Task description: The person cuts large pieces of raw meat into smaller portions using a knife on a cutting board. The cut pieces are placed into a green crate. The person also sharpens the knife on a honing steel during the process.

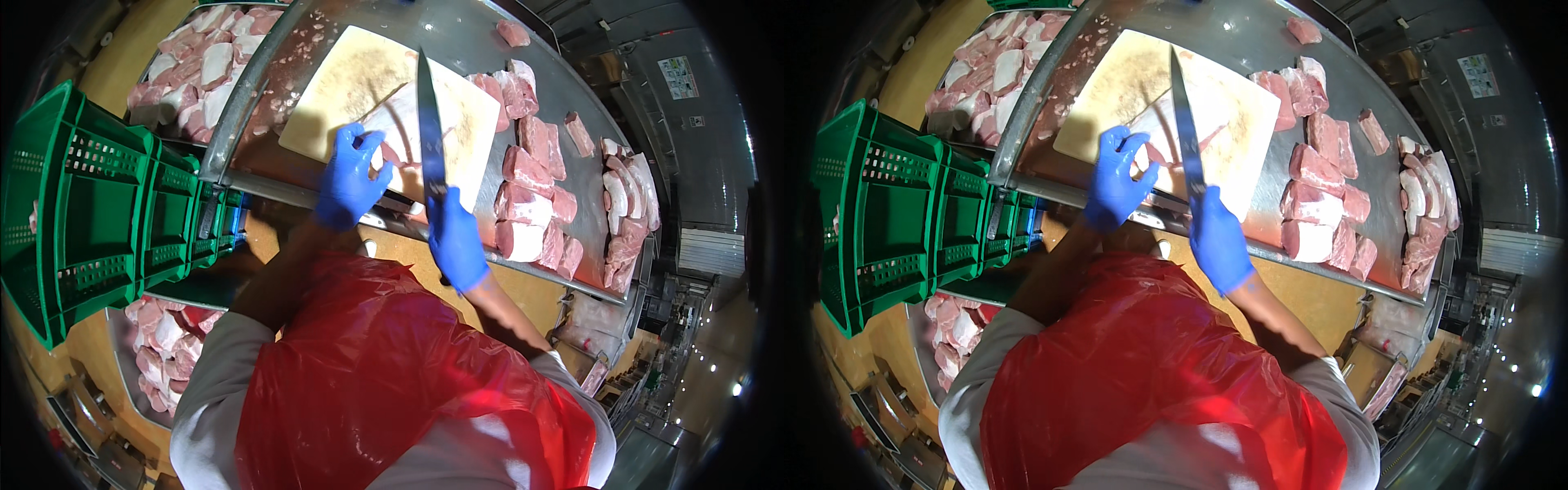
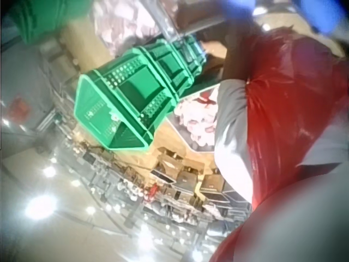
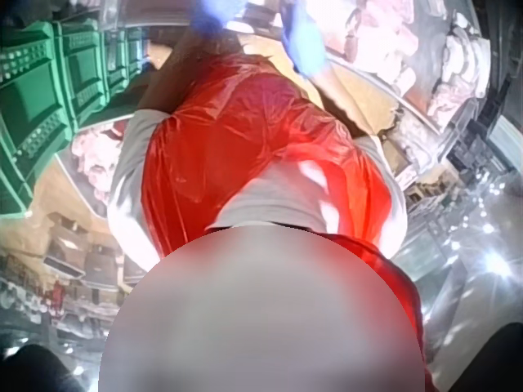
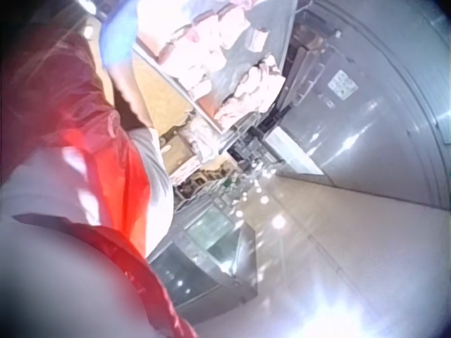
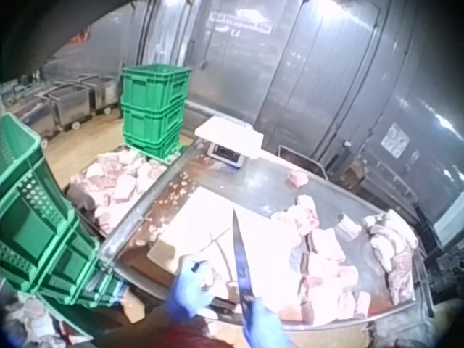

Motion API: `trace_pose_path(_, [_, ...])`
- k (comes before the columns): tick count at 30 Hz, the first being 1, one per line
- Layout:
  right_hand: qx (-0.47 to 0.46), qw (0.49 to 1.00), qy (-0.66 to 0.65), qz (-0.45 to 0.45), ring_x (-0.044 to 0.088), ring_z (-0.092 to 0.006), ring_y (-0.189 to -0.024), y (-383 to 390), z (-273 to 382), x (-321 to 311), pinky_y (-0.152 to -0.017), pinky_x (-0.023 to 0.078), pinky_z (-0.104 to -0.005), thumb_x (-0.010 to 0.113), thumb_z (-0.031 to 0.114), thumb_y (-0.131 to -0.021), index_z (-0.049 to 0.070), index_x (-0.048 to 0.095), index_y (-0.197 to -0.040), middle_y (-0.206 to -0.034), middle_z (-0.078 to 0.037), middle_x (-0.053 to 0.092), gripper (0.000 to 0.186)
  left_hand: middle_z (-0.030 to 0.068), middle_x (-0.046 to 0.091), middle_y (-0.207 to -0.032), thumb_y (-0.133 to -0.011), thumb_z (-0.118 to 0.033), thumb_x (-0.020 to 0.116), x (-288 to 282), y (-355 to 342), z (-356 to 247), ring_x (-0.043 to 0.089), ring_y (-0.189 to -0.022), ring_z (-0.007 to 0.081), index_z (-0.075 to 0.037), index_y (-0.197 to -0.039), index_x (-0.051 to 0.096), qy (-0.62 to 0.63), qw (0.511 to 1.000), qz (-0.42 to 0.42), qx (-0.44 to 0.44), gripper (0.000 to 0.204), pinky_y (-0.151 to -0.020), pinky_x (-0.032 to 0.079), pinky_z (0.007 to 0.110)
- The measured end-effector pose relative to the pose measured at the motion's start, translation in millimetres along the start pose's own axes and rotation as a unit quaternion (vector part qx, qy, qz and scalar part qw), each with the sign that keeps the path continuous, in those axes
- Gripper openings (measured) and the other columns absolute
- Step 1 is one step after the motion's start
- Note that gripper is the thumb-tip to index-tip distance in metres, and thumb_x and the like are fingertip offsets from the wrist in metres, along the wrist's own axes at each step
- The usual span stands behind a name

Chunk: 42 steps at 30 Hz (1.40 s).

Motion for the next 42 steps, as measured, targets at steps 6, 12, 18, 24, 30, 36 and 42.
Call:
trace_pose_path(6, [0.035, 0.999, 0.017, 0.007, 0.063, -0.0504, -0.073, -78, 29, 51, -0.060, 0.049, -0.0548, 0.053, 0.006, -0.095, -0.006, 0.040, -0.110, -0.077, -0.033, 0.062, 0.023, 0.0136, 0.064, -0.093, -0.074, -0.002, 0.074, -2, -7, 29, 0.066, -0.082, 0.0314, -0.004, -0.092, 0.065, 0.043, 0.996, -0.079, -0.009, 0.020, -0.075, 0.055, 0.038])
trace_pose_path(12, [0.014, 0.977, 0.150, 0.149, 0.066, -0.0468, -0.072, -6, 13, 40, -0.063, 0.053, -0.0530, 0.046, 0.004, -0.095, -0.006, 0.041, -0.112, -0.076, -0.030, 0.064, 0.020, 0.0120, 0.066, -0.088, -0.070, 0.000, 0.077, -14, -10, 36, 0.066, -0.073, 0.0244, -0.003, -0.087, 0.069, 0.048, 0.994, -0.098, 0.005, 0.019, -0.069, 0.055, 0.034])
trace_pose_path(18, [0.086, 0.938, 0.177, 0.287, 0.062, -0.0483, -0.062, 68, 24, -36, -0.053, 0.046, -0.0564, 0.046, 0.008, -0.098, -0.005, 0.039, -0.113, -0.071, -0.031, 0.061, 0.021, 0.0124, 0.063, -0.094, -0.075, 0.000, 0.069, -41, -31, 65, 0.064, -0.082, 0.0277, -0.005, -0.104, 0.065, 0.025, 0.998, -0.044, -0.033, 0.030, -0.075, 0.054, 0.037])
trace_pose_path(24, [0.042, 0.986, 0.125, 0.105, 0.061, -0.0498, -0.063, -4, 70, -11, -0.055, 0.046, -0.0574, 0.049, 0.003, -0.094, -0.007, 0.040, -0.110, -0.071, -0.032, 0.060, 0.022, 0.0148, 0.066, -0.104, -0.076, -0.002, 0.069, -18, -34, 50, 0.066, -0.095, 0.0331, -0.006, -0.110, 0.066, -0.084, 0.992, 0.084, 0.034, 0.034, -0.085, 0.054, 0.041])
trace_pose_path(30, [-0.032, 0.995, 0.091, 0.003, 0.064, -0.0486, -0.071, -94, 56, 54, -0.062, 0.051, -0.0551, 0.050, 0.002, -0.091, -0.006, 0.043, -0.110, -0.076, -0.033, 0.062, 0.021, 0.0152, 0.068, -0.093, -0.074, 0.003, 0.073, -9, -18, 54, 0.069, -0.086, 0.0334, -0.005, -0.101, 0.069, -0.002, 1.000, -0.001, 0.032, 0.028, -0.076, 0.056, 0.039])
trace_pose_path(36, [0.036, 0.970, 0.187, 0.151, 0.066, -0.0458, -0.073, -5, 21, 43, -0.064, 0.052, -0.0544, 0.050, 0.012, -0.097, -0.004, 0.042, -0.115, -0.078, -0.028, 0.065, 0.025, 0.0105, 0.065, -0.094, -0.078, 0.001, 0.073, -13, -17, 58, 0.069, -0.082, 0.0263, -0.006, -0.100, 0.067, -0.032, 0.997, 0.006, 0.064, 0.024, -0.068, 0.056, 0.035])
trace_pose_path(42, [0.089, 0.957, 0.176, 0.214, 0.061, -0.0485, -0.061, 66, 20, -35, -0.054, 0.046, -0.0580, 0.050, 0.011, -0.098, 0.001, 0.042, -0.112, -0.067, -0.028, 0.061, 0.019, 0.0115, 0.063, -0.098, -0.082, -0.002, 0.071, -50, -38, 89, 0.066, -0.081, 0.0276, -0.006, -0.099, 0.064, 0.040, 0.992, -0.102, 0.064, 0.019, -0.073, 0.054, 0.036])
Point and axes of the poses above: each hand's wrist, its own y-axis away from the middle knuckle, its own x-axis out of the palm, z = x × y, the point moved 4 cm from there along -y, towards the middle knuckle
